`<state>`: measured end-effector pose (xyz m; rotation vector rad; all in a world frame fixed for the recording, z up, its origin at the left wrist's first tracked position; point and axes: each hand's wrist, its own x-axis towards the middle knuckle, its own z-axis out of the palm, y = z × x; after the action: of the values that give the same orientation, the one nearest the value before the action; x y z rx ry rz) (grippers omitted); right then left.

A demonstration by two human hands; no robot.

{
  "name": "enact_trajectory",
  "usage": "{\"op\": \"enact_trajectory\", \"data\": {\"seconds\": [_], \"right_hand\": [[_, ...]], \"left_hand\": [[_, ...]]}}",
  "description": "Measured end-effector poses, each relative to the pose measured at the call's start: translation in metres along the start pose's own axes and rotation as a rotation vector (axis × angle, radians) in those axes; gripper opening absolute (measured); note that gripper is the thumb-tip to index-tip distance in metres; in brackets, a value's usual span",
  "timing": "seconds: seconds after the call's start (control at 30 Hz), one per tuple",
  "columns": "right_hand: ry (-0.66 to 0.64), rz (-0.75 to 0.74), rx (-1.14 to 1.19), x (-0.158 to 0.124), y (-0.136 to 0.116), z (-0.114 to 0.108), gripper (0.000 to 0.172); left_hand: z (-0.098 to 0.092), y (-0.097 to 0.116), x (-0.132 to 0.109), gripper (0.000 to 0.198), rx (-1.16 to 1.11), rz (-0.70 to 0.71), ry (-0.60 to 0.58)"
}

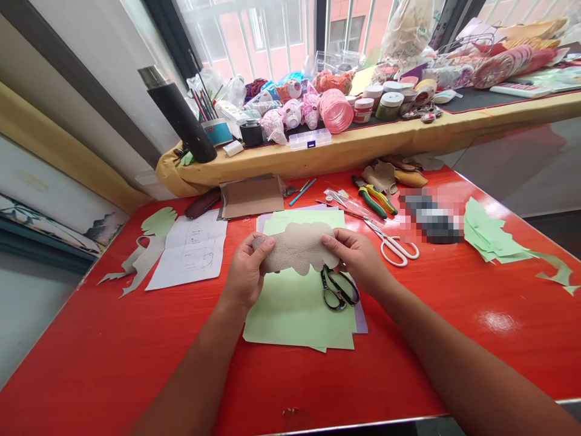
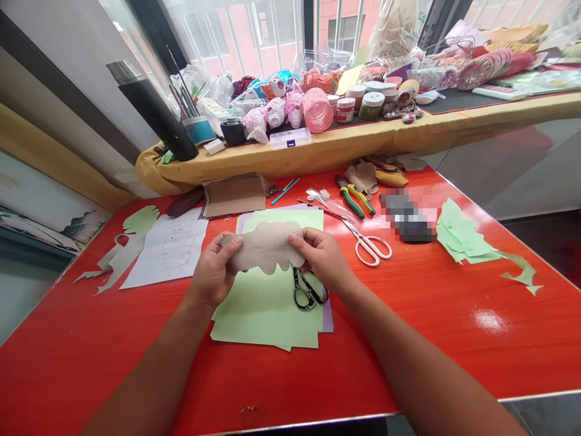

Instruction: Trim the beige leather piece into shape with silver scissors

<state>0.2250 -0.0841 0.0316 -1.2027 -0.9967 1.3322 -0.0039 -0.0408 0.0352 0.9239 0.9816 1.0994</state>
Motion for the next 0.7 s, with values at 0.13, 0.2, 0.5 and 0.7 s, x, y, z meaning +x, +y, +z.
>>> {"op": "enact_trajectory", "data": {"seconds": [0.13,0.2,0.5,0.7], "right_hand": [[0.014,-0.010,0.018,0.0011,0.0010,-0.0014,0.048],[0.012,-0.012,0.024,0.0012,0.0008,-0.0017,0.048],[0.017,-0.030,0.038,-0.0002,-0.0012,-0.0017,0.048],[0.010,-0.036,0.020,0.0006,0.0001,-0.0034,0.048]], "left_hand": [[0.0005,-0.0001,0.0005,0.041,0.002,-0.006,0.022],[0.0008,0.0002,0.0007,0.041,0.004,-0.010,0.024],[0.0014,0.0027,-0.0001,0.041,0.030,-0.024,0.016],[-0.0009,0.0020,0.0002,0.038,0.033,-0.040,-0.003]]}}
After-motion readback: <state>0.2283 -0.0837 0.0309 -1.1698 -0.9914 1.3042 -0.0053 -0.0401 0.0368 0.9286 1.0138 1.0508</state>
